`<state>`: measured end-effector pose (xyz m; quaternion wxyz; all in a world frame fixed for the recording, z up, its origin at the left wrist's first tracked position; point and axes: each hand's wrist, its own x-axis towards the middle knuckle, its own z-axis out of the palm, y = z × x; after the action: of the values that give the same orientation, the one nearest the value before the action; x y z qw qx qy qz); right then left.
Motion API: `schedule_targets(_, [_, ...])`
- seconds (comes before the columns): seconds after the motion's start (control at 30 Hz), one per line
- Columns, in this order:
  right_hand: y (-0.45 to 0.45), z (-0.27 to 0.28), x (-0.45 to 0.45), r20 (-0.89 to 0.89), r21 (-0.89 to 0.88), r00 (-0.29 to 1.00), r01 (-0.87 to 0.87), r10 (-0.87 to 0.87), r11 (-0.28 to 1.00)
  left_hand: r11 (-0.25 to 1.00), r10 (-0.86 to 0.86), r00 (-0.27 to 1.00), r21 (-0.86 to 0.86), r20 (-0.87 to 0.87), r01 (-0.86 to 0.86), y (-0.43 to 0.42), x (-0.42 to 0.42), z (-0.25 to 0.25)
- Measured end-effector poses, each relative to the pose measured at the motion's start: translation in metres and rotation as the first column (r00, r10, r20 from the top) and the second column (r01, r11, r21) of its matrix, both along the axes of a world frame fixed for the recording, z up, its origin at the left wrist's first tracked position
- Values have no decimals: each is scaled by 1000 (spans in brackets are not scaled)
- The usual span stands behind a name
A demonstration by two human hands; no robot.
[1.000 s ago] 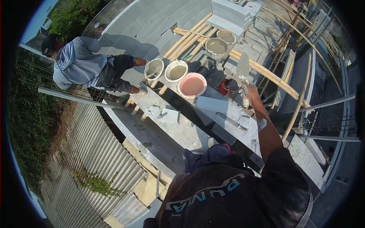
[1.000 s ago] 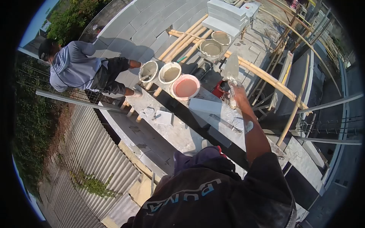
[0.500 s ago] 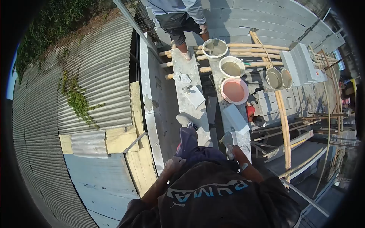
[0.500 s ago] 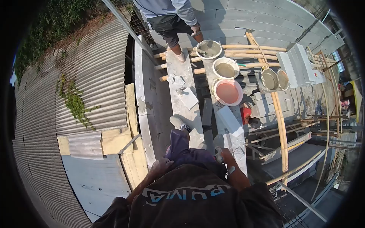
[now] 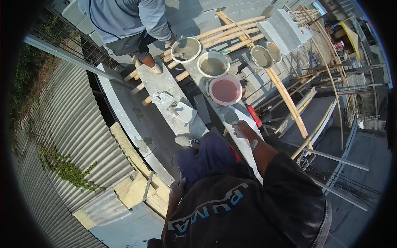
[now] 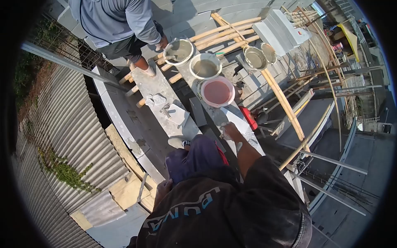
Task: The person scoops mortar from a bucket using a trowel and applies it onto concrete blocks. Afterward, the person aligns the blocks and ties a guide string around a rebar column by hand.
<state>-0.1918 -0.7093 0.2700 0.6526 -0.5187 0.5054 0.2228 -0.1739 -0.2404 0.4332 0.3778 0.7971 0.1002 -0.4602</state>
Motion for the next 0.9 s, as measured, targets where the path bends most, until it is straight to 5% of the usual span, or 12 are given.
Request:
schedule_targets(0.17, [-36,-21,35,231,61,966,109,-120,992,997,72,997,44,-37,-71,9,7,-9])
schedule_targets(0.23, [-51,-31,67,77,50,932,352,-355,935,987,145,989,69,-3,-145,7,9,-4])
schedule_targets(0.3, [-60,-21,88,67,-80,934,355,-350,931,969,222,975,108,24,-224,6,-1,1])
schedule_targets(0.33, [-63,-19,90,75,-182,986,161,-150,970,962,243,970,122,34,-245,6,-5,-3])
schedule_targets(0.4, [-82,-42,80,51,-154,987,157,-151,976,956,281,960,90,-2,-280,13,-17,-24])
schedule_targets(0.43, [-87,-65,72,0,-28,941,339,-339,940,968,232,973,101,-17,-229,8,-13,-14])
schedule_targets(0.5, [-71,-46,61,-20,46,977,211,-211,976,981,161,986,111,-31,-157,-19,8,12])
schedule_targets(0.6, [-47,-45,39,-96,106,988,-110,120,988,997,71,897,-14,437,-72,-41,8,8])
schedule_targets(0.7, [-9,-24,15,-135,143,953,-254,273,957,991,-127,938,88,323,104,-47,12,-18])
schedule_targets(0.73, [-13,-42,10,114,-183,590,-778,799,601,990,-136,920,82,368,114,-51,14,-14])
schedule_targets(0.77, [-21,-69,7,98,-562,-65,-827,993,1,989,-147,900,77,411,126,-57,15,-6])
schedule_targets(0.9, [-28,-52,28,310,-165,534,-785,787,597,988,-151,915,71,374,134,-61,12,-30])
